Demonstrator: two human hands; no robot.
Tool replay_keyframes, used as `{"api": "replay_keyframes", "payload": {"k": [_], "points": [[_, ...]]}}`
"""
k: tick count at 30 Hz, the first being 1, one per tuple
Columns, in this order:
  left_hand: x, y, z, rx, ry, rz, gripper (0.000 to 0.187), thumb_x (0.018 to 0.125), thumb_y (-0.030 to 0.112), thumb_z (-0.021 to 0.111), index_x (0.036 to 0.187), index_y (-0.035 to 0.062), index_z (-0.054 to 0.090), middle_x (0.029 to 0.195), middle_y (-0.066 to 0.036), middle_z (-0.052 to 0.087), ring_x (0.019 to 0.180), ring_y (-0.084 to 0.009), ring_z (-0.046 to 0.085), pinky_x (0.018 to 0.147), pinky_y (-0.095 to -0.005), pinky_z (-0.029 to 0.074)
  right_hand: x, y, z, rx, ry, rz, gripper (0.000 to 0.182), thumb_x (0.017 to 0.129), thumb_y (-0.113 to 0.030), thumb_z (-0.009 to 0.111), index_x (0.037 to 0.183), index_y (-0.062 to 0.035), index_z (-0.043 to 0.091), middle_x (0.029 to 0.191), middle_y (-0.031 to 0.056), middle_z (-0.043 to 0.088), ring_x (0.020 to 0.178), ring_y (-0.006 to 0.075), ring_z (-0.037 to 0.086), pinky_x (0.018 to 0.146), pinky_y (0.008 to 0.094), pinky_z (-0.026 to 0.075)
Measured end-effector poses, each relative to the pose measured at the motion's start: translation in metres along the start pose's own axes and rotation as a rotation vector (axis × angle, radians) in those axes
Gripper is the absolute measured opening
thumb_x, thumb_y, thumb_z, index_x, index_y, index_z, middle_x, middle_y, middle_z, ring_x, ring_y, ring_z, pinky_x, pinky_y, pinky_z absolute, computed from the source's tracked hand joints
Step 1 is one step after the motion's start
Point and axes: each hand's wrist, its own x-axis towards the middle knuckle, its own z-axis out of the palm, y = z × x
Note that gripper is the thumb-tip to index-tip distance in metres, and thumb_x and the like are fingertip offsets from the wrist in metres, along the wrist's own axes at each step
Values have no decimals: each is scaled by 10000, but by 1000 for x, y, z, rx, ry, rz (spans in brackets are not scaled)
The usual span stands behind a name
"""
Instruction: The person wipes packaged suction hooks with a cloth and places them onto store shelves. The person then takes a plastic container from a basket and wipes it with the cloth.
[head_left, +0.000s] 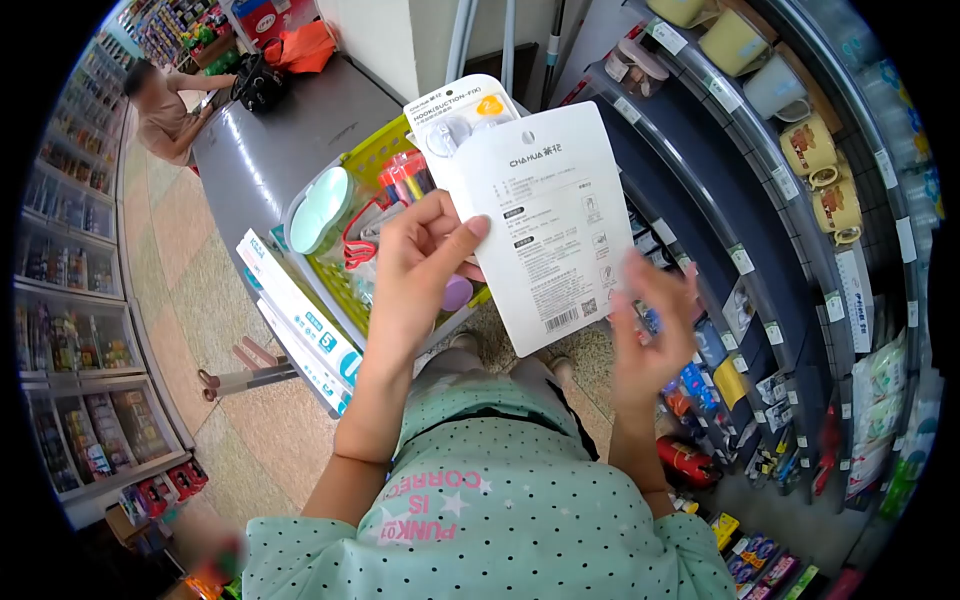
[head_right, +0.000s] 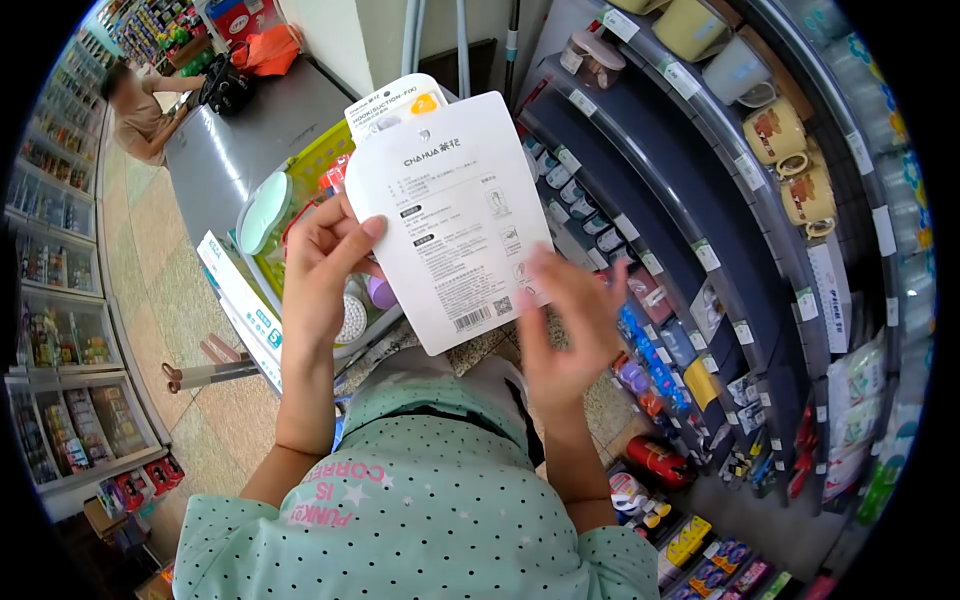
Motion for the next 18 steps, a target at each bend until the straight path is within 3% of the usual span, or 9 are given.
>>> {"api": "replay_keyframes", "payload": {"k": [2, 6, 9, 18], "points": [[3, 1, -9, 2, -24, -6, 111, 939, 97, 628, 933, -13, 610, 864, -75, 718, 683, -71, 657, 592, -188, 523, 8, 4, -9, 83, 112, 253, 259, 811, -54, 717, 1069, -38, 705, 1047, 92, 722, 988, 164, 657, 1090, 412, 330], [7, 6, -14, -54, -67, -15, 117, 935, 107, 634, 937, -9, 631, 864, -73, 717, 695, -81, 670, 605, -186, 536, 14, 13, -29, 445, -86, 676, 252, 847, -54, 695, 1091, 7, 683, 931, 69, 699, 896, 126, 633, 873, 289, 457], [10, 8, -13, -44, -59, -18, 123, 929, 117, 649, 952, -3, 640, 867, -67, 716, 701, -75, 669, 600, -184, 535, 10, 17, -35, 643, -179, 683, 244, 843, -20, 691, 1079, 38, 673, 928, 80, 699, 864, 126, 636, 825, 255, 467], [14, 7, -11, -15, -15, 30, 176, 909, 121, 686, 1021, -9, 646, 890, -54, 716, 707, -74, 665, 604, -189, 544, 4, 18, -40, 766, -138, 682, 231, 827, 27, 685, 1055, 54, 667, 946, 95, 703, 864, 130, 643, 833, 258, 470]]}}
